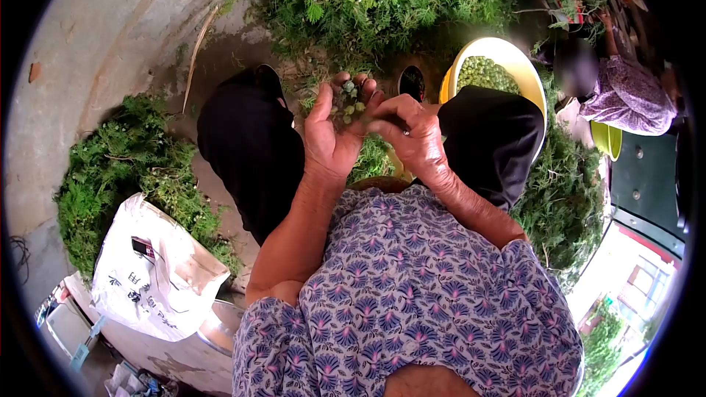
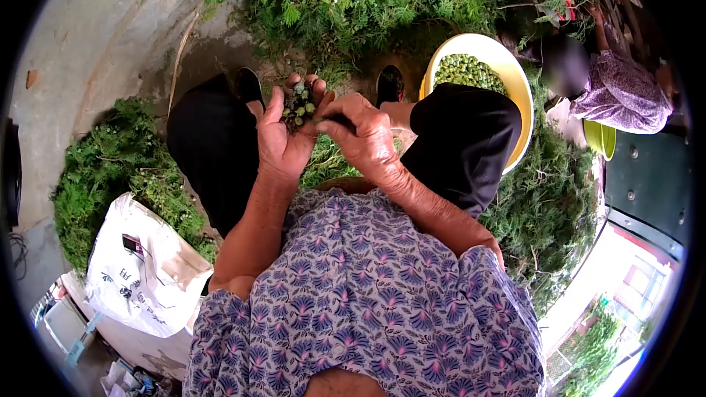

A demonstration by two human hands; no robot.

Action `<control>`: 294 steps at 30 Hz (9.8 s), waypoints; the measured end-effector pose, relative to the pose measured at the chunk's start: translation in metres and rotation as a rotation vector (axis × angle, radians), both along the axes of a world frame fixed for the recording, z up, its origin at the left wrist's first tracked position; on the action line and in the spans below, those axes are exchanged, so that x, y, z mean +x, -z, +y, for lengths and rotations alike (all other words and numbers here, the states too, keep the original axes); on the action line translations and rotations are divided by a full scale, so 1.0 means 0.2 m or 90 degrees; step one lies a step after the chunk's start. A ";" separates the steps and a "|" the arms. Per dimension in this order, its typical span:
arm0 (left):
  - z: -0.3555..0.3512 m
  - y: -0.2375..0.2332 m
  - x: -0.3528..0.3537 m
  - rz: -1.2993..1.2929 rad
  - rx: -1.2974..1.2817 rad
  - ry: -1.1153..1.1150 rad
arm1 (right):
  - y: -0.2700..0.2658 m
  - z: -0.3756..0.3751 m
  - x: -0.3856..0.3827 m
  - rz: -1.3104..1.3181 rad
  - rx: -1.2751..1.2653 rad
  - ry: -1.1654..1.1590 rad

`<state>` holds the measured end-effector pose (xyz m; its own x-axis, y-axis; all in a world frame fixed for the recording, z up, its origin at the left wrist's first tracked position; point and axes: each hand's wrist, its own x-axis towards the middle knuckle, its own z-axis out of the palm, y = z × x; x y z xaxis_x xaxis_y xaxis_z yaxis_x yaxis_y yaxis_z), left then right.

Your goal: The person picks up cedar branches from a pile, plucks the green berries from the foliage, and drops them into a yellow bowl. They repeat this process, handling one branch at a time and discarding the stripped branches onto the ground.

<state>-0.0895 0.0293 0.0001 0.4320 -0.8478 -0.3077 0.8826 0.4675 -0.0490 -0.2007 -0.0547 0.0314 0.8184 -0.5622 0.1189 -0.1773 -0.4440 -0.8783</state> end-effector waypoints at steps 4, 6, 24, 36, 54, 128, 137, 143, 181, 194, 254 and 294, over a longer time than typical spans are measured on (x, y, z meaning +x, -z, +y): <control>-0.01 0.00 0.00 -0.002 0.003 -0.003 | 0.01 -0.04 -0.03 -0.062 0.485 0.025; 0.00 0.00 0.00 -0.016 0.024 -0.003 | 0.01 -0.03 -0.02 -0.098 0.505 0.032; 0.01 0.06 0.02 -0.039 0.000 0.008 | 0.00 -0.07 -0.03 0.006 0.605 0.165; 0.01 0.05 0.01 -0.058 -0.002 0.013 | 0.06 -0.09 -0.05 -0.051 0.510 0.115; 0.01 0.03 -0.01 -0.012 -0.023 0.025 | 0.02 -0.07 -0.04 -0.167 0.759 0.052; -0.01 0.02 -0.04 -0.099 0.019 0.078 | 0.00 -0.09 0.05 0.017 0.008 0.053; 0.00 0.05 -0.03 -0.072 -0.057 0.092 | -0.09 -0.12 0.01 -0.200 0.862 0.072; 0.00 0.02 -0.03 -0.087 0.046 0.079 | -0.06 -0.14 0.03 -0.159 0.811 0.066; 0.02 0.02 -0.04 -0.231 0.205 0.095 | -0.04 -0.20 -0.02 -0.168 0.746 0.162; 0.02 0.02 -0.05 -0.156 0.140 0.115 | 0.00 -0.08 0.10 -0.056 -0.014 0.032; 0.00 0.03 -0.02 -0.052 -0.028 0.066 | -0.08 -0.11 0.01 -0.002 0.553 0.010; -0.01 0.03 -0.03 -0.084 -0.013 0.101 | 0.00 -0.15 0.02 -0.150 0.827 -0.045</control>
